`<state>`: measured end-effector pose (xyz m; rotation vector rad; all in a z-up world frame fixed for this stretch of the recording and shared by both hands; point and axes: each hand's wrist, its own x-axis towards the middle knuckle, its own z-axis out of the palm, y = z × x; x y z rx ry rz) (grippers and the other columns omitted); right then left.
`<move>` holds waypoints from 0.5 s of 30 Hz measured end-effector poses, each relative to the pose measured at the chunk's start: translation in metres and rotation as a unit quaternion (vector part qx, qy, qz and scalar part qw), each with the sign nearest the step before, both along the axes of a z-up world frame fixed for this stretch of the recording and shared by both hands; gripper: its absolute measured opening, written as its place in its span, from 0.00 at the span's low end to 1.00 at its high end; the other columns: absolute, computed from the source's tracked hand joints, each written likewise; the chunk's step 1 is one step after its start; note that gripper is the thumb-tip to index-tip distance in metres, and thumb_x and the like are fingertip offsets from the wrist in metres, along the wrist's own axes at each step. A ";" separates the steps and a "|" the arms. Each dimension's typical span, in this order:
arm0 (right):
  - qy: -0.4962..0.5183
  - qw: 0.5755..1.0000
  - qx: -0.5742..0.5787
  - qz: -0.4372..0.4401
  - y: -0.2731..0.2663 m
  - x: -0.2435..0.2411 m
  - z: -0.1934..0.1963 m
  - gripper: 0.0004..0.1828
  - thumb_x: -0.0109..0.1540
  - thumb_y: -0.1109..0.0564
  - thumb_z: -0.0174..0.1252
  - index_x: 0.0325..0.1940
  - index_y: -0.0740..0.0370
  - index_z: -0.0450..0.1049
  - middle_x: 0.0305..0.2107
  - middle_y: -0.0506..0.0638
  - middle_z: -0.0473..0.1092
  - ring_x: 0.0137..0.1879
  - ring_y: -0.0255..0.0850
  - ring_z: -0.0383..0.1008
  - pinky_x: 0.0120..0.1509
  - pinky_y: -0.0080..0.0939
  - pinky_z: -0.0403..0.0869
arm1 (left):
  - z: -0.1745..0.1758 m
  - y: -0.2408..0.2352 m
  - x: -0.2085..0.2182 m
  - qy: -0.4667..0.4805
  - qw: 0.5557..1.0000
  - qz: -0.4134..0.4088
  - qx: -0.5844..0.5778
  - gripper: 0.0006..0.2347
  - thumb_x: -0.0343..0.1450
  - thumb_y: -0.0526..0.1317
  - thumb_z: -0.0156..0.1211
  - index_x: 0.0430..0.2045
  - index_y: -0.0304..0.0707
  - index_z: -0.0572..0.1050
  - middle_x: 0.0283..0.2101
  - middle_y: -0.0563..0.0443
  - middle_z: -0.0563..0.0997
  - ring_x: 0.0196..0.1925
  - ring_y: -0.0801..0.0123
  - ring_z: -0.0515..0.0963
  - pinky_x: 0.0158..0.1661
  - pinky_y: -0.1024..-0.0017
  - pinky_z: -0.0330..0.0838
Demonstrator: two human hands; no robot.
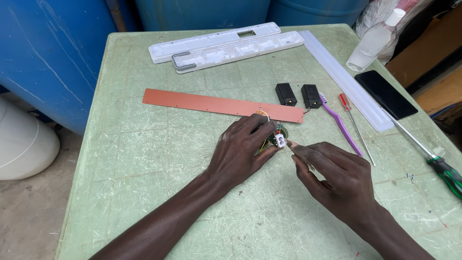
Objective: Cleaning and repairing a small circuit board using a toothbrush, screwdriver, and cleaning spray.
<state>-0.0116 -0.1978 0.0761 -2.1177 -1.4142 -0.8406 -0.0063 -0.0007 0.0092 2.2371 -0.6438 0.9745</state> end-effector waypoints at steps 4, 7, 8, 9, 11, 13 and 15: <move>0.090 0.994 0.064 -0.004 -0.014 0.010 0.003 0.07 0.60 0.68 0.60 0.43 0.69 0.77 0.31 0.53 0.76 0.34 0.40 0.77 0.41 0.33 0.74 | 0.002 0.001 0.001 0.001 1.000 0.001 -0.015 0.10 0.72 0.42 0.59 0.43 0.39 0.72 0.44 0.48 0.74 0.42 0.58 0.77 0.39 0.64 0.71; 0.119 0.983 0.115 -0.081 -0.041 0.043 0.005 0.05 0.63 0.72 0.59 0.43 0.73 0.77 0.37 0.57 0.76 0.41 0.42 0.77 0.51 0.36 0.74 | 0.002 0.001 0.002 0.023 0.999 -0.018 -0.026 0.09 0.72 0.39 0.57 0.43 0.39 0.69 0.47 0.47 0.74 0.47 0.56 0.77 0.41 0.64 0.70; 0.144 0.974 0.123 -0.126 -0.053 0.061 0.002 0.04 0.64 0.71 0.60 0.43 0.69 0.76 0.36 0.55 0.75 0.41 0.40 0.75 0.47 0.36 0.75 | 0.000 0.002 0.003 0.013 0.999 -0.030 -0.024 0.10 0.73 0.38 0.57 0.45 0.36 0.69 0.49 0.45 0.74 0.49 0.54 0.77 0.44 0.64 0.71; 0.169 0.962 0.130 -0.172 -0.065 0.079 -0.001 0.04 0.65 0.69 0.62 0.42 0.66 0.74 0.36 0.52 0.74 0.41 0.37 0.73 0.43 0.36 0.75 | -0.001 0.002 0.005 0.003 0.999 -0.041 -0.022 0.12 0.73 0.37 0.58 0.48 0.34 0.69 0.50 0.43 0.75 0.50 0.53 0.77 0.47 0.63 0.71; 0.164 0.963 0.119 -0.178 -0.075 0.115 -0.011 0.06 0.62 0.72 0.61 0.41 0.70 0.74 0.32 0.58 0.74 0.40 0.47 0.75 0.43 0.42 0.75 | 0.003 0.003 0.008 0.042 0.997 -0.039 -0.048 0.14 0.70 0.35 0.61 0.49 0.34 0.71 0.47 0.41 0.76 0.51 0.48 0.77 0.48 0.57 0.72; 0.163 0.964 0.105 -0.183 -0.080 0.139 -0.021 0.08 0.59 0.76 0.61 0.41 0.75 0.74 0.29 0.65 0.74 0.40 0.58 0.77 0.42 0.47 0.75 | 0.004 0.000 0.011 0.085 0.993 -0.035 -0.075 0.16 0.68 0.34 0.64 0.50 0.34 0.72 0.45 0.39 0.77 0.52 0.44 0.78 0.50 0.51 0.73; 0.144 0.962 0.046 -0.225 -0.072 0.154 -0.030 0.07 0.57 0.74 0.63 0.38 0.72 0.76 0.27 0.62 0.75 0.39 0.57 0.77 0.41 0.50 0.74 | 0.003 -0.002 0.014 0.082 0.988 -0.019 -0.126 0.17 0.67 0.32 0.65 0.49 0.34 0.72 0.46 0.40 0.76 0.53 0.43 0.77 0.51 0.50 0.72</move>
